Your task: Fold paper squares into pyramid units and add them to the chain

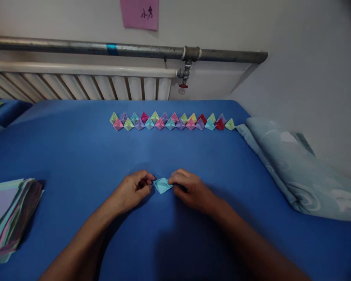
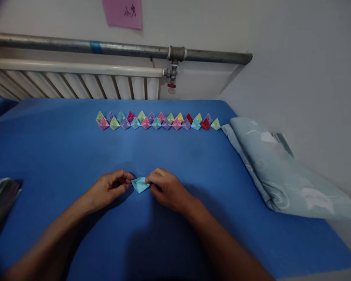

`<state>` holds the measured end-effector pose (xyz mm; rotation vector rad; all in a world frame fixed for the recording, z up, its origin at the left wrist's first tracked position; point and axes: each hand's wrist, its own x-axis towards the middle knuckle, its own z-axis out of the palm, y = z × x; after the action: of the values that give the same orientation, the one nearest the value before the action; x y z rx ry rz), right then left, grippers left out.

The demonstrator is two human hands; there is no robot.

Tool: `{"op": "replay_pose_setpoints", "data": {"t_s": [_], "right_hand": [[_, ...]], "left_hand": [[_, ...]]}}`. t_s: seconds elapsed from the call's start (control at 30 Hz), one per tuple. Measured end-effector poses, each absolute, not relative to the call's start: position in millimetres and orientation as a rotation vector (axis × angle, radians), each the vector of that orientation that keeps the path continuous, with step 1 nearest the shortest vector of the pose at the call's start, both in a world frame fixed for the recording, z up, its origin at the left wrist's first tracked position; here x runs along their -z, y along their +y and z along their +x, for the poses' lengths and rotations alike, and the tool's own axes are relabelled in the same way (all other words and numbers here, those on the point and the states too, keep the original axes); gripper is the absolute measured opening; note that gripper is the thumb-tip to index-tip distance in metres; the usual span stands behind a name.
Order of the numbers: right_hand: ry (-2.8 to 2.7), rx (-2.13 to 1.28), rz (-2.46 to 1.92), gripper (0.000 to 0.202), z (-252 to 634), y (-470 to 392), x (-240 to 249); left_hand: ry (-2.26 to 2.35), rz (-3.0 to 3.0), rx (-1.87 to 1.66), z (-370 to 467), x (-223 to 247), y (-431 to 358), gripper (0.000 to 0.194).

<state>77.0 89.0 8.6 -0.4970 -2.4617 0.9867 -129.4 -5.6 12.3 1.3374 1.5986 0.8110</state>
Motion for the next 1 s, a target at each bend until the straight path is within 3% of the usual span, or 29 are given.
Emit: {"op": "replay_pose_setpoints", "data": {"t_s": [0.33,0.63,0.77,1.0], "right_hand": [[-2.64,-0.77,-0.52,0.016,79,87,-15],[-2.568,-0.639,-0.522,0.02,72,76,-6],[-2.583,-0.558,-0.554,0.008,66,72,-1],[-2.529,-0.589,-0.548,0.013,67,74,0]], "left_hand": [[1.644,1.308,-0.788,-134,-3,-6,0.031],[1.673,1.326,-0.811,-132,-5,-3,0.033],[1.679,1.357,-0.797,-133,-3,-3,0.032],[1.717,1.35,-0.81,-134,0,-3,0.033]]}}
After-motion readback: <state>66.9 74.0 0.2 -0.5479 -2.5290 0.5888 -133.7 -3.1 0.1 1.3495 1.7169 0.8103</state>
